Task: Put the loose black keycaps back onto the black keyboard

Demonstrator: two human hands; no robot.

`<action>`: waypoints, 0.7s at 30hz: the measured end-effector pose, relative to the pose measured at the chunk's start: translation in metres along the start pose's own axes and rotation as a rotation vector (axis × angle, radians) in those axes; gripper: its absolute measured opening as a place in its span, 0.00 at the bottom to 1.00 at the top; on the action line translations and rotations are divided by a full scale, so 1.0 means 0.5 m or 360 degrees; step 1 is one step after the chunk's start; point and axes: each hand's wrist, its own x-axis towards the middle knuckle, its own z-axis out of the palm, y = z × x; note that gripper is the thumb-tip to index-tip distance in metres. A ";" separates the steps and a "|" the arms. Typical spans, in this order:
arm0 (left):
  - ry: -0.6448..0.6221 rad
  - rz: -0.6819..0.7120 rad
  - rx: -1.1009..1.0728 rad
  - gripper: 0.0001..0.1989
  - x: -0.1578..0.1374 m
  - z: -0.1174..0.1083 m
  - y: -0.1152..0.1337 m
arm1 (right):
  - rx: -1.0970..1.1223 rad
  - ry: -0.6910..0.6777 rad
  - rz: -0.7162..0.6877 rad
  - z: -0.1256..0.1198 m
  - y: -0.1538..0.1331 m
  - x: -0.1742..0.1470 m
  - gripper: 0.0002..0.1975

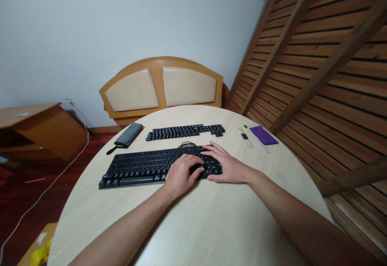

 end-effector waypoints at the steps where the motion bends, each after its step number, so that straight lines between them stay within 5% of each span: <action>1: -0.0007 0.0018 0.0003 0.07 0.001 0.000 -0.001 | -0.0015 0.0000 0.0002 0.001 0.001 0.000 0.39; 21: -0.0037 -0.0001 0.0065 0.11 0.005 0.005 0.000 | -0.0061 0.0011 0.0025 0.001 -0.001 0.002 0.36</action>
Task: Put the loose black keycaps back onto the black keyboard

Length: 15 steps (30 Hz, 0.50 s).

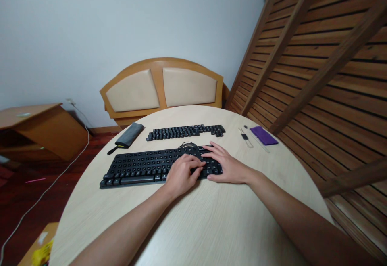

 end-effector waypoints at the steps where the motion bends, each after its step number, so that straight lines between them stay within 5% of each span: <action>1: 0.0002 0.0014 0.0013 0.11 0.000 0.000 0.000 | 0.0004 0.0000 0.0001 -0.001 -0.001 0.000 0.36; 15: -0.0053 0.0205 0.0271 0.12 -0.002 0.003 0.007 | 0.0017 -0.0009 0.0020 -0.006 -0.006 0.001 0.36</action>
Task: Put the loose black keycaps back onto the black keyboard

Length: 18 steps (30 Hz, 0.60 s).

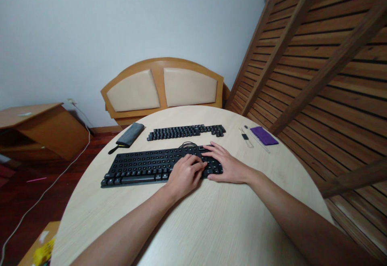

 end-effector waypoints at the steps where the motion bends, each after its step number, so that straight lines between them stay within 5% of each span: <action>1: -0.0003 0.0006 0.0008 0.13 0.000 -0.001 0.001 | 0.0003 0.0002 -0.0003 0.000 0.001 0.000 0.37; 18: -0.0109 0.0097 0.0088 0.14 0.003 -0.015 0.001 | -0.0087 0.0006 0.0112 0.004 0.025 -0.008 0.53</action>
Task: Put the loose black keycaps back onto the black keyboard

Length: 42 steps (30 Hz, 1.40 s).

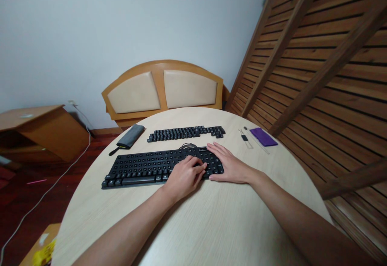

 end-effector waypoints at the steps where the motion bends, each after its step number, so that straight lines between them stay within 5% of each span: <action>1: 0.0005 -0.0007 0.0009 0.14 0.000 0.001 0.001 | -0.0004 -0.0005 0.0003 0.001 0.002 0.000 0.54; 30: -0.0005 -0.0050 0.0176 0.14 0.007 0.011 0.018 | 0.0005 0.0029 -0.0074 -0.003 0.027 -0.001 0.51; 42: 0.0075 -0.0011 -0.0120 0.13 0.009 0.017 -0.012 | 0.0118 0.0253 0.0061 -0.013 0.037 0.012 0.25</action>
